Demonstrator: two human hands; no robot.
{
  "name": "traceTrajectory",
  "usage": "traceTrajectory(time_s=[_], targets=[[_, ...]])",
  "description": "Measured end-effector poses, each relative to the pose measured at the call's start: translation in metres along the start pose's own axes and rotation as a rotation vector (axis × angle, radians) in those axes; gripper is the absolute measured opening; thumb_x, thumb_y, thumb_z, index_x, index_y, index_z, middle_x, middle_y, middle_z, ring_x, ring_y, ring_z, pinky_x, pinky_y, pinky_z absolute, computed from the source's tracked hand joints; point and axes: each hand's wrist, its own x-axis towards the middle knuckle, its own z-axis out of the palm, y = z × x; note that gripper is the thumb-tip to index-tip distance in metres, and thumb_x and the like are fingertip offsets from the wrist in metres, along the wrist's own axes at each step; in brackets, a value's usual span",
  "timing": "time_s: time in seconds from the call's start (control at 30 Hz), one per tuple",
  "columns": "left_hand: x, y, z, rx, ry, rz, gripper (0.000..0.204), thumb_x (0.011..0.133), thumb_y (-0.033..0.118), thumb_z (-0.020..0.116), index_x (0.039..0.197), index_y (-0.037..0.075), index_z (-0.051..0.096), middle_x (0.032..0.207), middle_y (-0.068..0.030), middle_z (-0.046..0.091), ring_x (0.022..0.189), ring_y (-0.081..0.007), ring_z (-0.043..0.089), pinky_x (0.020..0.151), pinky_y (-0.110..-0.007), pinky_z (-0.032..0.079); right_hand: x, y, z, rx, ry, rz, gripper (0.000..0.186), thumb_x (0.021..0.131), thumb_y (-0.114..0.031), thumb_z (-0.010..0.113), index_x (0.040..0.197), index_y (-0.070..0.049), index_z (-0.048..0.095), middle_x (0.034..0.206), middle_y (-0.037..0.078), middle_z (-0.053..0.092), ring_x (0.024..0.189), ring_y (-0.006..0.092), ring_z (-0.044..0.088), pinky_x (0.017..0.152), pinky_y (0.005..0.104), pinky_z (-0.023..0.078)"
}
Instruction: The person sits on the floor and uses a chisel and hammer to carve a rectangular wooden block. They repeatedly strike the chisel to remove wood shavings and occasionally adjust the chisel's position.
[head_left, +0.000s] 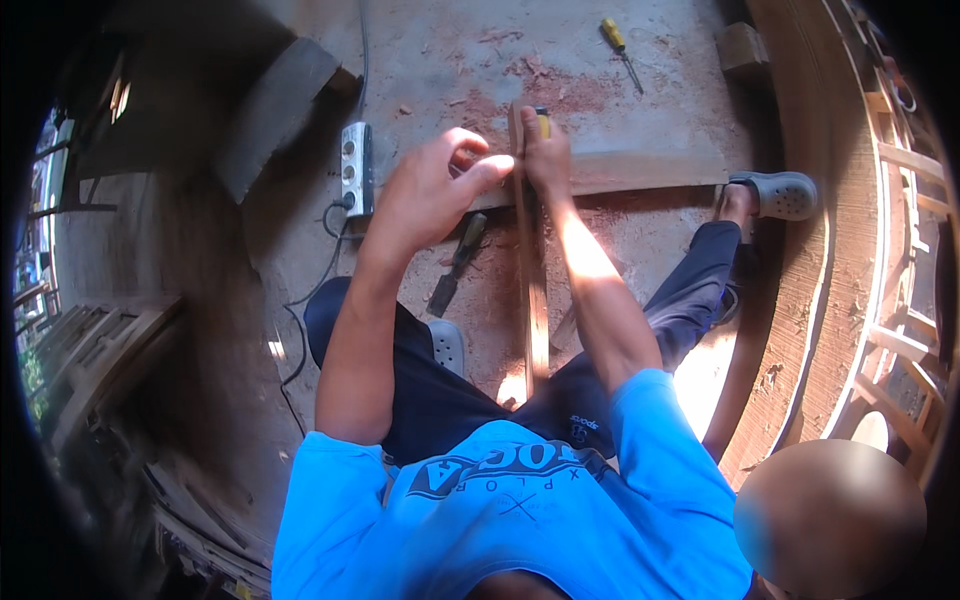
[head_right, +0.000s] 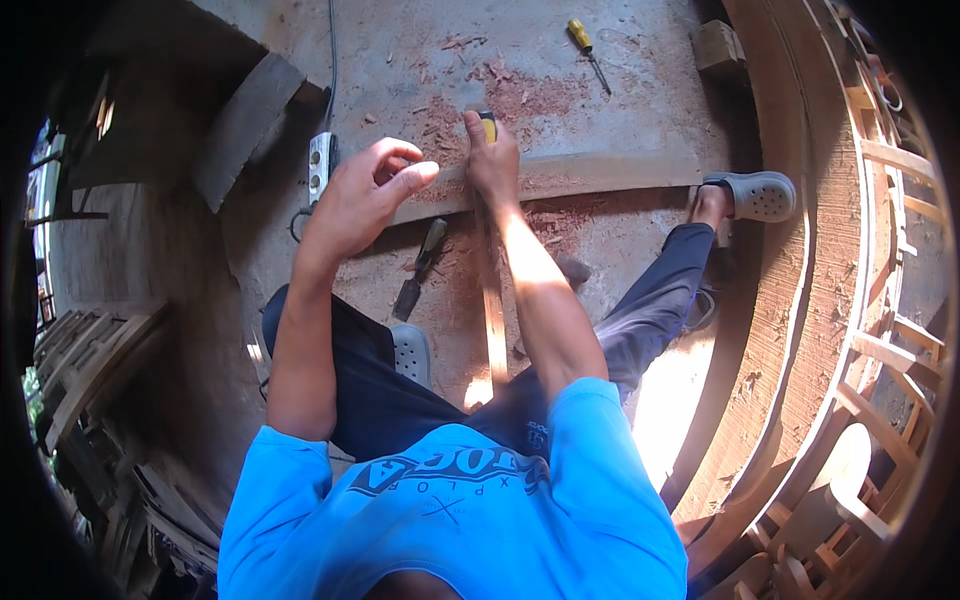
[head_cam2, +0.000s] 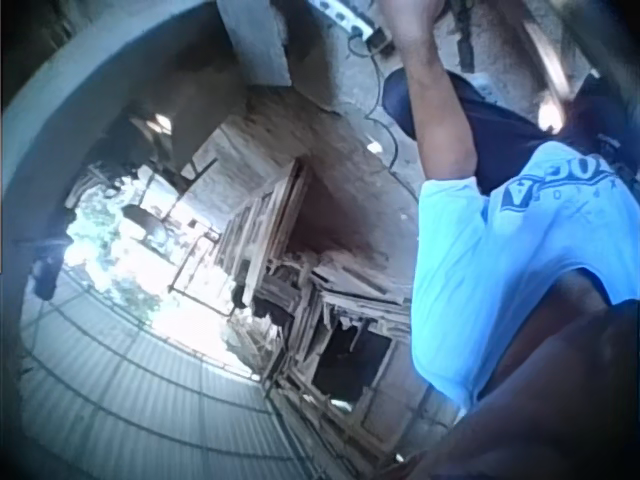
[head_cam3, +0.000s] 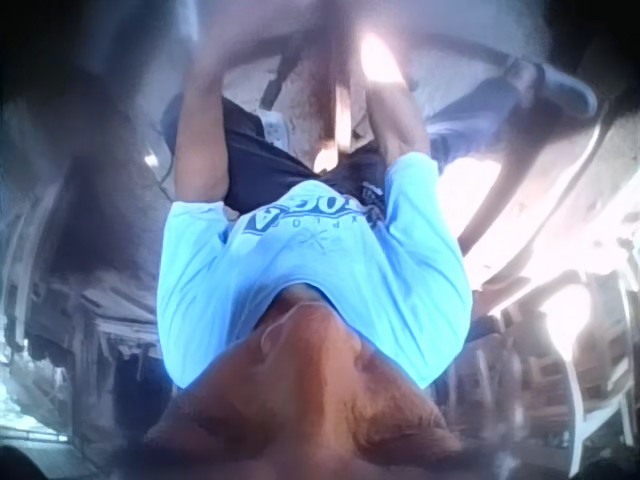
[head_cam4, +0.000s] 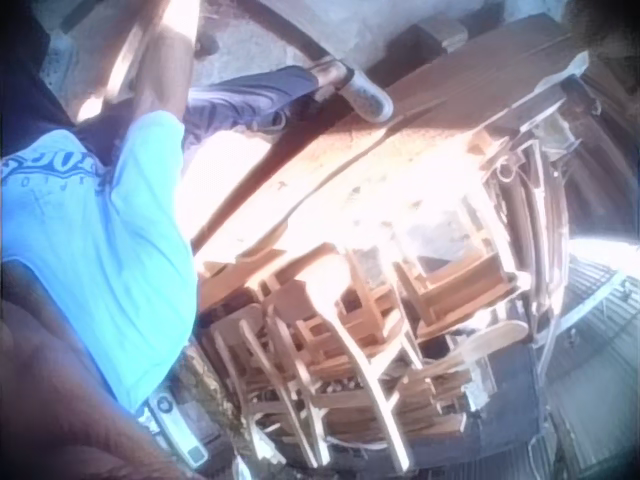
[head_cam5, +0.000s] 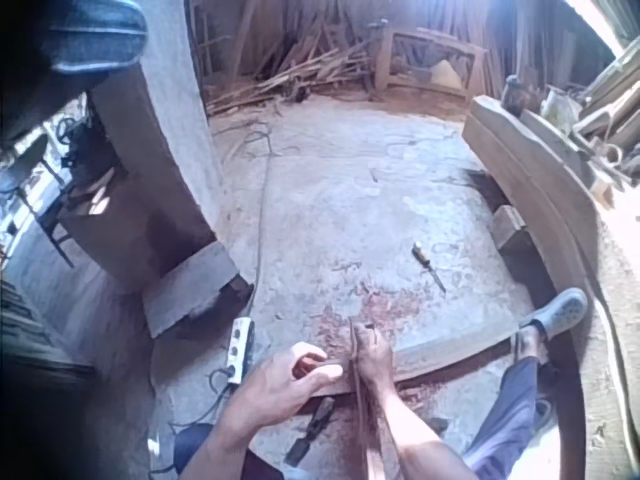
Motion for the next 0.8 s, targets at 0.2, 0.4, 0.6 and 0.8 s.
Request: traceTrajectory(time_s=[0.2, 0.4, 0.6, 0.8], targets=[[-0.001, -0.001, -0.001, -0.026, 0.02, -0.009, 0.043, 0.094, 0.037, 0.074, 0.116, 0.0, 0.068, 0.097, -0.0118, 0.073, 0.092, -0.0164, 0.068, 0.082, -0.031, 0.052, -0.021, -0.007, -0.001, 0.07, 0.069, -0.056, 0.057, 0.095, -0.063, 0.065, 0.085, -0.007, 0.064, 0.063, -0.003, 0.054, 0.058, 0.0087, 0.052, 0.055, 0.0277, 0.042], [0.001, 0.001, -0.002, -0.002, -0.056, 0.009, 0.042, 0.094, 0.037, 0.072, 0.115, 0.0, 0.069, 0.095, -0.0107, 0.072, 0.09, -0.0164, 0.067, 0.081, -0.031, 0.052, -0.006, -0.031, -0.004, -0.094, 0.062, 0.076, 0.057, 0.095, -0.06, 0.066, 0.078, -0.005, 0.063, 0.063, -0.001, 0.057, 0.059, 0.0105, 0.054, 0.056, 0.0301, 0.043], [-0.008, 0.003, -0.004, 0.027, 0.017, 0.063, 0.044, 0.095, 0.04, 0.072, 0.115, 0.001, 0.068, 0.09, -0.0075, 0.07, 0.083, -0.0122, 0.062, 0.074, -0.029, 0.049, -0.025, -0.061, -0.037, 0.133, 0.089, -0.087, 0.03, 0.095, -0.032, 0.076, 0.088, -0.003, 0.068, 0.069, -0.001, 0.063, 0.053, 0.0077, 0.055, 0.047, 0.0263, 0.043], [-0.014, 0.004, -0.001, 0.048, -0.025, -0.003, 0.053, 0.092, 0.047, 0.072, 0.117, 0.0, 0.069, 0.096, -0.0156, 0.072, 0.088, -0.0227, 0.068, 0.08, -0.035, 0.053, -0.039, -0.053, -0.045, 0.414, 0.142, -0.136, 0.017, 0.086, -0.01, 0.078, 0.093, -0.005, 0.064, 0.073, 0.001, 0.065, 0.052, 0.0061, 0.057, 0.046, 0.0226, 0.045]])
